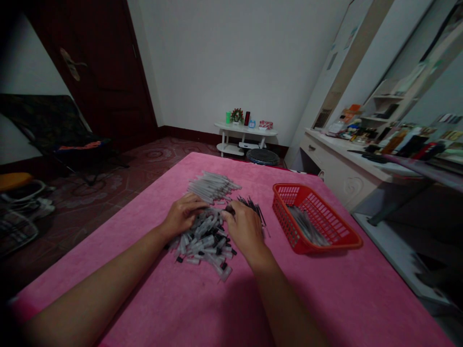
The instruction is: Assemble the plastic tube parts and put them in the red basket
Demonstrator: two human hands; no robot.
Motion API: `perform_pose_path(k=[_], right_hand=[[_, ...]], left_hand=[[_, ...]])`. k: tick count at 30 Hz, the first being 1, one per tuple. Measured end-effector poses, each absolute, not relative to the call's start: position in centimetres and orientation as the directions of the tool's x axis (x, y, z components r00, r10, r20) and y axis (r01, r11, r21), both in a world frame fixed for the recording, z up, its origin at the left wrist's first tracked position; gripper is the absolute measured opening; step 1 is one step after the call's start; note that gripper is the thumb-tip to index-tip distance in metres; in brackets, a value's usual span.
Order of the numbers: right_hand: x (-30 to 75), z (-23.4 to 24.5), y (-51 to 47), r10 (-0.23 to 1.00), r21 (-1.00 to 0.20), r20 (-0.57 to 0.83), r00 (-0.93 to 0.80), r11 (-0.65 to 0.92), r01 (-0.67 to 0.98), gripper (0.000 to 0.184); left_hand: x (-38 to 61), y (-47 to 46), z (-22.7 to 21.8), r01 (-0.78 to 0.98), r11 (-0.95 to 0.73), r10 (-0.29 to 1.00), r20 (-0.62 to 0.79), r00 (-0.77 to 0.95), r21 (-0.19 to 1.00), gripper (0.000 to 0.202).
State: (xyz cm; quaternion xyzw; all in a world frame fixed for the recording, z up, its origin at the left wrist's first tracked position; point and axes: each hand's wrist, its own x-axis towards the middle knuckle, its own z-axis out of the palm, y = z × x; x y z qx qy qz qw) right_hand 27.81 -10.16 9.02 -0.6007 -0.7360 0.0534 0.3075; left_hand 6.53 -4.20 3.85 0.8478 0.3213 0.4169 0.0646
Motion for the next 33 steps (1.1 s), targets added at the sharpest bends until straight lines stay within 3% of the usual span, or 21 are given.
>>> perform_pose_path(k=[3,9,13,18,23,28,33], right_hand=[[27.79,9.06,-10.19,0.942,-0.433,0.322,-0.09,0.231,0.871,0.037],[27.74,9.04,-10.2,0.925,-0.431,0.366,-0.1,0.264,0.863,0.018],[27.68,9.25,-10.27,0.945,-0.398,0.308,-0.107,0.23,0.888,0.036],[27.63,9.42,-10.33,0.939,-0.395,0.33,-0.097,0.231,0.889,0.022],[27.67,9.31,-10.36,0.957,-0.405,0.273,-0.094,0.203,0.891,0.037],[27.69,9.14,-10.22,0.942,-0.41,0.331,-0.06,0.201,0.889,0.024],[27.9,9.28,-10.22,0.965,-0.462,0.251,-0.079,0.191,0.866,0.042]], left_hand=[[6.54,-4.21,3.88,0.492,-0.79,0.592,0.663,0.459,0.365,0.029],[6.5,-4.26,3.86,0.488,-0.794,0.586,0.669,0.457,0.362,0.03],[6.51,-4.28,3.9,0.482,-0.803,0.574,0.67,0.471,0.35,0.031],[6.52,-4.22,3.81,0.483,-0.804,0.573,0.671,0.471,0.348,0.029],[6.54,-4.12,3.58,0.474,-0.816,0.556,0.676,0.484,0.331,0.031],[6.62,-4.41,3.93,0.482,-0.813,0.559,0.669,0.49,0.326,0.028],[6.48,-4.26,3.98,0.479,-0.814,0.554,0.688,0.469,0.329,0.024]])
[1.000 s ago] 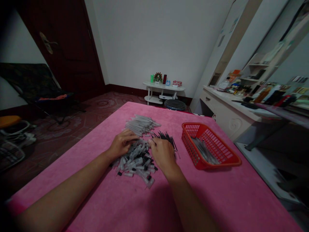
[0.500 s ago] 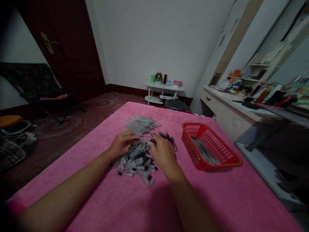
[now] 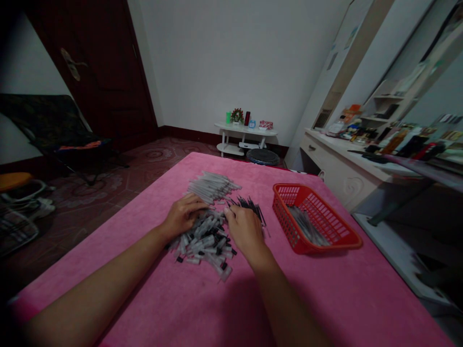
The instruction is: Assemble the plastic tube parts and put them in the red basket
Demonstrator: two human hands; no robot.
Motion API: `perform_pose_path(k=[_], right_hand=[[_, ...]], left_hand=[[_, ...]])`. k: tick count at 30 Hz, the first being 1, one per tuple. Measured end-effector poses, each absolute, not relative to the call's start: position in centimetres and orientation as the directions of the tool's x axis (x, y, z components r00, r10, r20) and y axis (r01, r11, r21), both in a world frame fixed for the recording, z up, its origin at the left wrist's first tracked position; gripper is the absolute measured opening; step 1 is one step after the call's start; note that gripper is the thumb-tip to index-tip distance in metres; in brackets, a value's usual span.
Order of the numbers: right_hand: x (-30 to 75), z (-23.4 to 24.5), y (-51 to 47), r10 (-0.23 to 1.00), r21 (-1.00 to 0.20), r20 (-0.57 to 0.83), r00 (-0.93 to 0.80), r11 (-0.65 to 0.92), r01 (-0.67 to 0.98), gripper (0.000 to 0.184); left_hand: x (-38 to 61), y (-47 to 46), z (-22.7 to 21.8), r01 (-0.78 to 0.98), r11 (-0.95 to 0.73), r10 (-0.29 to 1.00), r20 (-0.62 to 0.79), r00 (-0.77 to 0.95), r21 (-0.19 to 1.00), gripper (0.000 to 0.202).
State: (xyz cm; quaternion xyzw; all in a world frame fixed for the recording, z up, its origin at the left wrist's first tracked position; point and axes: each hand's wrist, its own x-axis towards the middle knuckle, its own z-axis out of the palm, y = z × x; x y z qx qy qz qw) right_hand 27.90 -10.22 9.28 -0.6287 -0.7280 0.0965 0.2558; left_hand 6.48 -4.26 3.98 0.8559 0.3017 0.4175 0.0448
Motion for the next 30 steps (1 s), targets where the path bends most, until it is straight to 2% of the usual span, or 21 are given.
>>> perform_pose_path(k=[2,4,5,6,9,13,17,23,30], right_hand=[[28.2,9.5,-10.3,0.972,-0.465,0.181,-0.148,0.217,0.858,0.035],[28.6,9.6,-10.4,0.957,-0.441,0.08,-0.277,0.283,0.852,0.017],[28.7,9.6,-10.5,0.94,-0.425,0.028,-0.339,0.318,0.847,0.016],[28.8,9.6,-10.6,0.922,-0.41,-0.014,-0.387,0.348,0.843,0.023],[28.9,9.5,-10.9,0.891,-0.377,-0.061,-0.45,0.397,0.837,0.034],[28.7,9.3,-10.9,0.886,-0.386,-0.054,-0.461,0.407,0.828,0.027],[28.8,9.4,-10.5,0.925,-0.444,-0.013,-0.379,0.334,0.831,0.021],[28.3,9.1,-9.9,0.972,-0.522,0.138,-0.191,0.235,0.82,0.016],[27.7,9.0,-10.1,0.955,-0.545,0.259,-0.144,0.267,0.795,0.016]], left_hand=[[6.4,-4.0,3.8,0.48,-0.775,0.601,0.714,0.36,0.411,0.021],[6.4,-3.8,3.8,0.449,-0.701,0.68,0.709,0.186,0.554,0.015],[6.4,-3.8,3.8,0.409,-0.655,0.724,0.682,0.1,0.635,0.013],[6.5,-3.8,3.9,0.345,-0.606,0.77,0.638,0.025,0.717,0.013],[6.9,-3.8,4.4,0.025,-0.458,0.884,0.458,-0.09,0.889,0.022],[7.2,-3.8,4.8,-0.354,-0.288,0.958,0.268,-0.107,0.89,0.04],[7.2,-3.8,4.9,-0.515,-0.161,0.987,0.151,-0.061,0.842,0.043],[7.6,-4.6,5.4,-0.53,-0.039,0.994,0.088,0.068,0.847,0.041],[8.1,-5.2,5.7,-0.444,-0.031,0.982,0.109,0.153,0.895,0.036]])
